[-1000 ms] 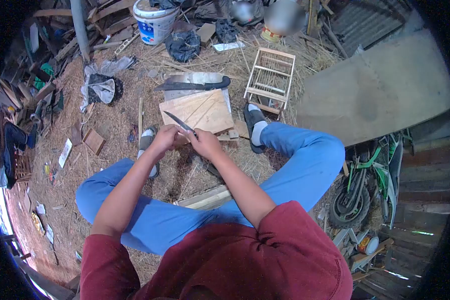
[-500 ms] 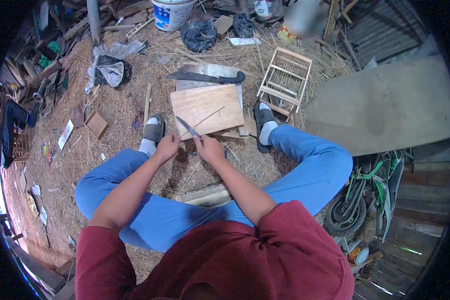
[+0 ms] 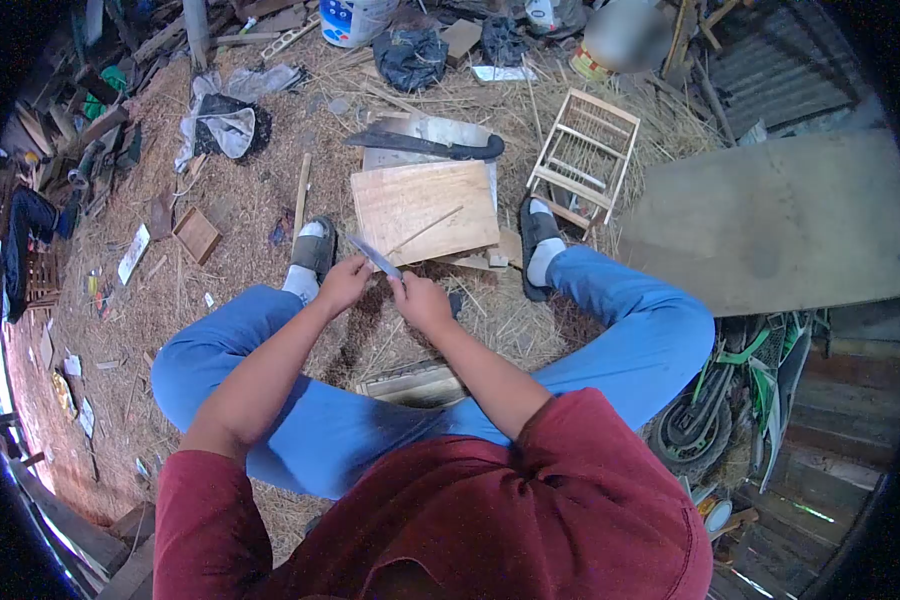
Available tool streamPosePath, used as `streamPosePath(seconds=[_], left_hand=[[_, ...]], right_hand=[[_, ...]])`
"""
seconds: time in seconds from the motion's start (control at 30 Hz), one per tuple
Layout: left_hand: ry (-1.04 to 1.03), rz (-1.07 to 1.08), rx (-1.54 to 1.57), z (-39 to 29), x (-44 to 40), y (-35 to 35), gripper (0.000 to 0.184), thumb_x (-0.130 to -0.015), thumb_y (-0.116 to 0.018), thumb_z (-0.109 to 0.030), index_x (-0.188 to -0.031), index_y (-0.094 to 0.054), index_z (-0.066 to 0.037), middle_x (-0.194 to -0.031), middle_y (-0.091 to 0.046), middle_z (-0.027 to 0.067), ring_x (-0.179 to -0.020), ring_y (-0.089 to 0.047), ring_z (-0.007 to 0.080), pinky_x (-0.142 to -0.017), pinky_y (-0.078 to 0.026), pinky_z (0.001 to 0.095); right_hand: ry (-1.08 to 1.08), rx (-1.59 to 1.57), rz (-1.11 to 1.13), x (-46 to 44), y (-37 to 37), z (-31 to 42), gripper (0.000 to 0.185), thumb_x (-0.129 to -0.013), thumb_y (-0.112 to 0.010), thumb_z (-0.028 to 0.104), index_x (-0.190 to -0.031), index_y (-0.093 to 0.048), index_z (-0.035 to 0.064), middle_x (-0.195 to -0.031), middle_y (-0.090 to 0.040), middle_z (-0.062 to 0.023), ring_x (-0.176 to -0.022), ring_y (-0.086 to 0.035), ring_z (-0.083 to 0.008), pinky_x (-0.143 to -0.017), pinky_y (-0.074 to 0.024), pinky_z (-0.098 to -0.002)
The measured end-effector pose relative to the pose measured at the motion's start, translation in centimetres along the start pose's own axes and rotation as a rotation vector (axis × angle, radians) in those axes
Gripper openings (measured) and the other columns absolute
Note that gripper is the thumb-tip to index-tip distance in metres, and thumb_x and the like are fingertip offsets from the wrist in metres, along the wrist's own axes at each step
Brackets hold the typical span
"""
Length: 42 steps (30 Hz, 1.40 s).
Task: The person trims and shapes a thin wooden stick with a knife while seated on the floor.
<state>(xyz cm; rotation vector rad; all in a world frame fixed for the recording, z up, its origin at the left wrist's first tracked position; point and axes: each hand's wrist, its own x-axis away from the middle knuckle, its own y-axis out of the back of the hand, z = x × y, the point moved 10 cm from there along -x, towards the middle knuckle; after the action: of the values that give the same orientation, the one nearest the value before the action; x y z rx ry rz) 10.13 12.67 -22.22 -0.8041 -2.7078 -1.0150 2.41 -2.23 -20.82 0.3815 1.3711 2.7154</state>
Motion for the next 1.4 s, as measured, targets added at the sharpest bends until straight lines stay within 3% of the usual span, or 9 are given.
streamPosePath(seconds=[0.5,0.63,0.77,0.9,1.03,1.13,1.2,1.33,1.4], left_hand=[[0.088,0.020,0.014,0.4,-0.2,0.0,0.033,-0.099,-0.054,-0.032,-0.098,-0.067,-0.002,-0.094,-0.070,0.0221,-0.092,-0.067,0.0404,-0.082,-0.051,0.0485],[0.073,0.059,-0.034,0.4,-0.2,-0.3,0.033,-0.098,-0.054,-0.032,-0.094,-0.067,-0.001,-0.091,-0.069,0.0215,-0.089,-0.067,0.0400,-0.079,-0.051,0.0479],[0.077,0.065,-0.012,0.3,-0.6,-0.2,0.035,-0.097,-0.055,-0.033,-0.090,-0.066,0.000,-0.087,-0.069,0.0217,-0.085,-0.067,0.0402,-0.077,-0.051,0.0478],[0.044,0.057,-0.025,0.2,-0.5,-0.2,0.036,-0.097,-0.056,-0.034,-0.090,-0.065,0.000,-0.086,-0.068,0.0222,-0.083,-0.067,0.0403,-0.075,-0.050,0.0477],[0.076,0.060,-0.031,0.4,-0.5,-0.2,0.036,-0.097,-0.056,-0.034,-0.091,-0.065,0.000,-0.086,-0.068,0.0227,-0.082,-0.067,0.0406,-0.075,-0.050,0.0477],[0.065,0.071,-0.014,0.2,-0.3,-0.1,0.036,-0.097,-0.056,-0.034,-0.090,-0.065,0.001,-0.086,-0.068,0.0228,-0.083,-0.067,0.0406,-0.075,-0.050,0.0480],[0.077,0.048,0.040,-0.1,-0.1,0.1,0.038,-0.099,-0.056,-0.031,-0.087,-0.059,0.005,-0.071,-0.058,0.0166,-0.068,-0.055,0.0258,-0.068,-0.045,0.0419],[0.007,0.038,-0.048,-0.4,-0.6,0.4,0.037,-0.099,-0.056,-0.031,-0.086,-0.059,0.004,-0.073,-0.059,0.0184,-0.069,-0.057,0.0270,-0.068,-0.046,0.0433],[0.021,0.082,-0.092,0.2,-0.8,-0.1,0.039,-0.098,-0.056,-0.036,-0.088,-0.064,0.001,-0.087,-0.069,0.0232,-0.084,-0.067,0.0413,-0.076,-0.050,0.0485]], right_hand=[[-0.009,0.028,0.024,0.4,0.6,0.0,0.052,-0.101,-0.048,0.050,-0.084,-0.069,0.0053,-0.077,-0.069,-0.0253,-0.074,-0.069,-0.0452,-0.070,-0.0545,-0.0577],[-0.275,-0.062,-0.177,-1.1,3.6,-6.5,0.051,-0.101,-0.047,0.048,-0.085,-0.072,0.0068,-0.080,-0.069,-0.0260,-0.076,-0.068,-0.0467,-0.071,-0.0546,-0.0570],[-0.003,0.084,0.060,0.5,3.3,-1.6,0.055,-0.102,-0.045,0.050,-0.085,-0.071,0.0041,-0.082,-0.069,-0.0262,-0.079,-0.068,-0.0469,-0.073,-0.0544,-0.0562],[-0.295,-0.078,-0.186,-1.0,4.5,-8.1,0.056,-0.102,-0.044,0.050,-0.084,-0.070,0.0036,-0.081,-0.069,-0.0269,-0.079,-0.068,-0.0477,-0.074,-0.0538,-0.0570],[0.028,0.150,0.095,0.1,2.9,-3.7,0.059,-0.104,-0.042,0.046,-0.082,-0.069,-0.0009,-0.080,-0.068,-0.0293,-0.080,-0.068,-0.0476,-0.073,-0.0535,-0.0571],[-0.389,-0.120,-0.224,-1.5,5.7,-10.5,0.057,-0.103,-0.043,0.048,-0.092,-0.071,0.0004,-0.084,-0.069,-0.0287,-0.081,-0.068,-0.0482,-0.076,-0.0532,-0.0579],[-0.271,-0.015,-0.105,-0.1,5.6,-8.3,0.058,-0.103,-0.042,0.048,-0.095,-0.071,-0.0008,-0.086,-0.069,-0.0293,-0.083,-0.068,-0.0486,-0.078,-0.0528,-0.0580],[-0.417,-0.096,-0.180,-0.7,6.0,-12.1,0.059,-0.104,-0.040,0.049,-0.098,-0.072,-0.0003,-0.092,-0.069,-0.0311,-0.091,-0.067,-0.0495,-0.082,-0.0511,-0.0588],[-0.469,-0.189,-0.293,-0.4,6.0,-13.3,0.057,-0.104,-0.041,0.048,-0.096,-0.071,0.0002,-0.091,-0.068,-0.0313,-0.092,-0.066,-0.0501,-0.082,-0.0505,-0.0592]])
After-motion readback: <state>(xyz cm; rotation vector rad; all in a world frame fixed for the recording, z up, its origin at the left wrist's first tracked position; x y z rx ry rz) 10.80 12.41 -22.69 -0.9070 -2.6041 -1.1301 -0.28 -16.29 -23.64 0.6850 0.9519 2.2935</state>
